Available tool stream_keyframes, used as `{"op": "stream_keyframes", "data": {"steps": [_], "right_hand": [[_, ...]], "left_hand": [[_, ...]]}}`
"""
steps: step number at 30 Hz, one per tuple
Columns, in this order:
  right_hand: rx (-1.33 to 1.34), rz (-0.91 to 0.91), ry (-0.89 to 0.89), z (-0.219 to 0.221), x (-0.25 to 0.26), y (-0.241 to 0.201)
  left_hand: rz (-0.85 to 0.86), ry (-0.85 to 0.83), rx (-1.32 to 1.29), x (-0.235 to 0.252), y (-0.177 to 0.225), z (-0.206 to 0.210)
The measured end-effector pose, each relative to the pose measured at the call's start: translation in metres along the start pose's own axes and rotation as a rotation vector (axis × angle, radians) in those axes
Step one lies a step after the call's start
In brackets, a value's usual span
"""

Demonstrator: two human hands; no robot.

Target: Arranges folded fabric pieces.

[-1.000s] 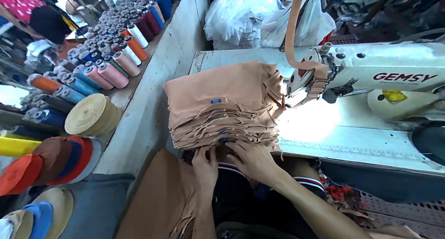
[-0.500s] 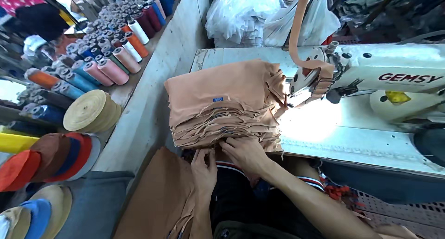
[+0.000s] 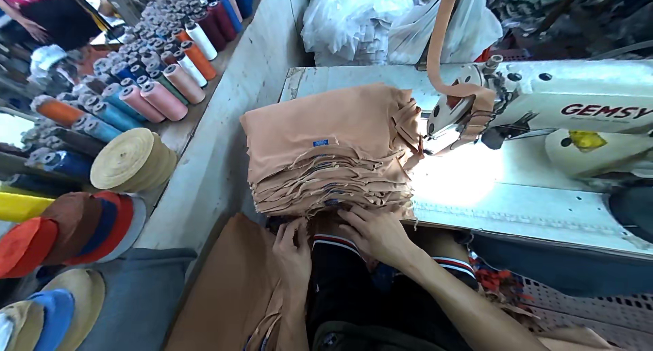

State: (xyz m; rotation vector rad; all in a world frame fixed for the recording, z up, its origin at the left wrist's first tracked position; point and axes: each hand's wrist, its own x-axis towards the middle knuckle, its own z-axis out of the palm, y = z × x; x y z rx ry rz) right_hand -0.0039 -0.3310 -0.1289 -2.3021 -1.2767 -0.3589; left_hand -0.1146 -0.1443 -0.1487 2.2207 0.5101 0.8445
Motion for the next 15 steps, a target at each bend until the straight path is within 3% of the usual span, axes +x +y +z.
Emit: {"op": "stream_keyframes", "data": {"steps": [6, 11, 15], "right_hand": [[0.031, -0.025, -0.022, -0.003, 0.004, -0.011], [-0.023, -0.054, -0.043, 0.002, 0.017, -0.016], [-0.071, -0.095, -0.053, 0.019, 0.029, -0.025]], "left_hand": [[0.217, 0.042, 0.129, 0.015, 0.003, 0.021], [0.161, -0.054, 0.162, 0.007, -0.002, 0.006], [0.053, -0.106, 0.031, -0.004, -0.005, 0.002]]}}
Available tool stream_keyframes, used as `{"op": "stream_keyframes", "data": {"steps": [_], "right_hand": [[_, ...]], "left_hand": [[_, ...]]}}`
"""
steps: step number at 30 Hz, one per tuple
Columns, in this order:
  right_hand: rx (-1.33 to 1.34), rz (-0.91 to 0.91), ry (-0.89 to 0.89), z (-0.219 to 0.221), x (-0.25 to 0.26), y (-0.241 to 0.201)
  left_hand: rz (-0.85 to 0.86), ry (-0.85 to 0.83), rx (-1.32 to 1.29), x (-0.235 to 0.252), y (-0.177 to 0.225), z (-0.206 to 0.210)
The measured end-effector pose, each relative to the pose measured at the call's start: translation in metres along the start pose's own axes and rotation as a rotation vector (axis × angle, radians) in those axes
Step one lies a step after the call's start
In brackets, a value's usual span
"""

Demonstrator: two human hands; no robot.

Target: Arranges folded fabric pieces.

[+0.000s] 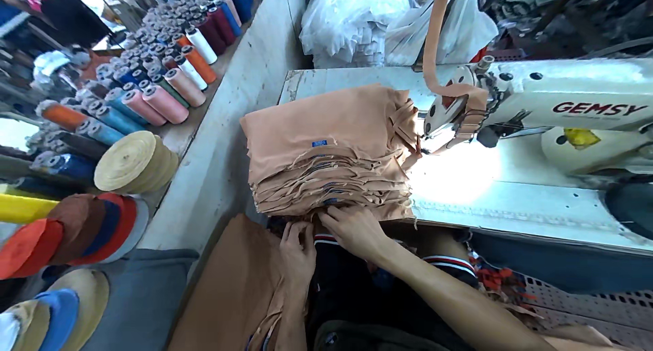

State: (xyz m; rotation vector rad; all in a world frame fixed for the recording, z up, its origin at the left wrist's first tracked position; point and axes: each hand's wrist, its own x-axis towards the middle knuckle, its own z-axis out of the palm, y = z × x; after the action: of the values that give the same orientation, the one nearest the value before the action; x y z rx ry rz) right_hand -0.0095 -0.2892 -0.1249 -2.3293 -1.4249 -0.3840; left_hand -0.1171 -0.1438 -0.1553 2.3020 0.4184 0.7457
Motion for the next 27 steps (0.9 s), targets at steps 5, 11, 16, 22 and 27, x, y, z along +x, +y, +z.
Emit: {"op": "stream_keyframes", "data": {"steps": [5, 11, 16, 22, 27], "right_hand": [[-0.034, 0.055, 0.026, -0.002, 0.000, -0.003], [-0.012, 0.065, 0.022, -0.014, -0.009, 0.007], [-0.024, 0.019, -0.006, -0.013, -0.005, 0.004], [0.031, -0.066, -0.005, 0.010, 0.005, -0.001], [0.042, 0.076, 0.084, -0.006, -0.010, 0.010]], "left_hand": [[-0.076, 0.104, -0.106, -0.003, 0.001, 0.008], [0.082, 0.183, 0.124, 0.011, 0.010, 0.023], [0.059, 0.121, 0.089, 0.007, 0.006, 0.015], [-0.161, 0.030, -0.167, -0.007, -0.002, 0.012], [-0.478, 0.066, -0.451, -0.001, -0.011, 0.020]]}}
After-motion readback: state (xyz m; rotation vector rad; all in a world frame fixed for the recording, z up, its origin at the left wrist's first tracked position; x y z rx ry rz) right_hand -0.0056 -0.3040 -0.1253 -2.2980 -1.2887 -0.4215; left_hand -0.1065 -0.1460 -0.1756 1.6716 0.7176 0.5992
